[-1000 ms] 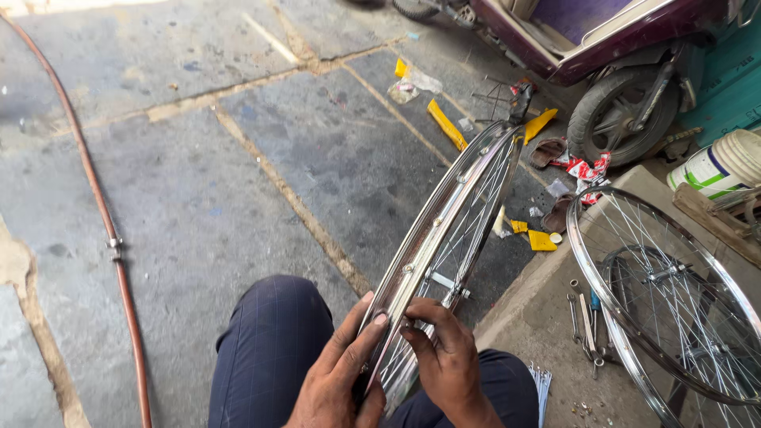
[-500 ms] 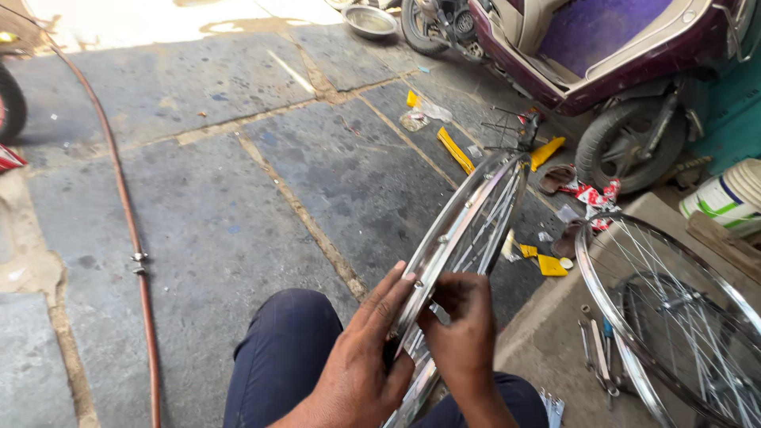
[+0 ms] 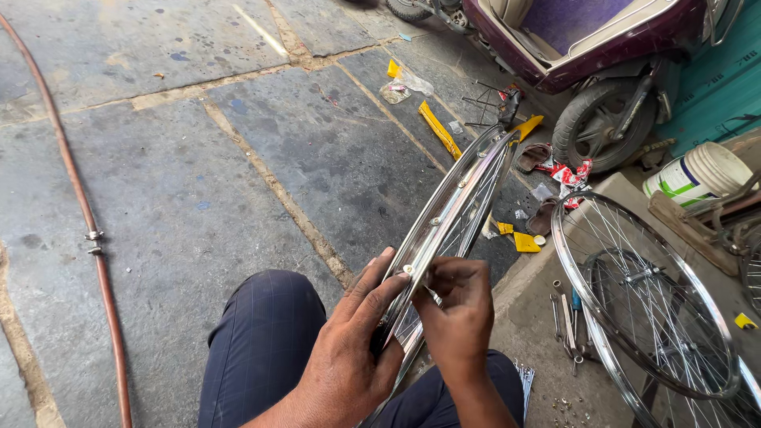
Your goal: The person sits on the ground and uses a wrench to tighten the spokes on a bicycle wheel. They rotate the wheel to access different spokes and continue tightening them throughout the video.
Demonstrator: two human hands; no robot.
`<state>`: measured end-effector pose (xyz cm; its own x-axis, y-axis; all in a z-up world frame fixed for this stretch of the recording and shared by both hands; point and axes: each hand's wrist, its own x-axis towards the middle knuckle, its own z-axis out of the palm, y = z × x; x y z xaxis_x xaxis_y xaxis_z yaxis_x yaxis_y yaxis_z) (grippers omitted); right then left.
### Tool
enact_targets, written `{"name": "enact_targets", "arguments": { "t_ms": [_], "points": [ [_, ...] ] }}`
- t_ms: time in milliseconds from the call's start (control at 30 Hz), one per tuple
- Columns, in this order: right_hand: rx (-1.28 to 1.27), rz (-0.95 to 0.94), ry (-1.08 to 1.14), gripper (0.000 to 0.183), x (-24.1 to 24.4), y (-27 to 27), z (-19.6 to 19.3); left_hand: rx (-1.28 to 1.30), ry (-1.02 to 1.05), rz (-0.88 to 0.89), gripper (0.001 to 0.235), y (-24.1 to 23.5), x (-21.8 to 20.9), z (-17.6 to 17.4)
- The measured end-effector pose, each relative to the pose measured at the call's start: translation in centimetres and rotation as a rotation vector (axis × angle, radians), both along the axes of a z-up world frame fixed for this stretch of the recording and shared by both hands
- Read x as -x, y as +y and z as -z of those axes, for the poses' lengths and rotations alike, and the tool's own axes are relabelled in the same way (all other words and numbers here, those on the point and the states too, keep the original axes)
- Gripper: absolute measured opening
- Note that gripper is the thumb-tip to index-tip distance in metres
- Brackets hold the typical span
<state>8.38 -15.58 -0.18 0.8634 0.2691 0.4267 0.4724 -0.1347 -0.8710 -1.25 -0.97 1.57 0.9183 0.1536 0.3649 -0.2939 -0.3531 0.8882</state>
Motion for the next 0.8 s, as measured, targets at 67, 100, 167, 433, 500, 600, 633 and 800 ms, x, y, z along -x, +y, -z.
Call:
{"name": "enact_targets", "arguments": {
  "t_ms": [67,100,167,433,500,600,633,800],
  "points": [
    [0.191,0.251,-0.104,0.05,-0.5,1.5,0.2,-0.037,-0.047,-0.011,0.068,-0.3,0.0,-0.3],
    [0.292,0.23,-0.132,0.044,-1.0,1.8,0.1,-0.055,-0.07,-0.018,0.068,-0.3,0.0,-0.4],
    [0.498,0.184,-0.18,0.031,-1.6,2.5,-0.1,-0.112,-0.073,-0.046,0.066,-0.3,0.1,-0.6],
    [-0.117,-0.214,0.073,0.025,0.0,-0.5,-0.1,0.124,0.129,0.032,0.076,0.7,0.1,-1.6],
    [-0.089,-0.095,0.044,0.028,0.0,-0.5,0.2,0.135,0.235,0.083,0.08,0.6,0.2,-1.6],
    [0.221,0.177,-0.155,0.041,-0.9,0.6,0.6,0.083,-0.049,0.077,0.076,0.2,0.4,-1.4],
    [0.362,0.179,-0.275,0.034,-1.2,0.8,0.7,0.09,-0.05,0.081,0.075,0.1,0.5,-1.2],
    [0.378,0.006,-0.147,0.027,-1.1,0.4,0.4,0.118,-0.063,0.106,0.07,0.7,0.3,-1.1]
  ]
}}
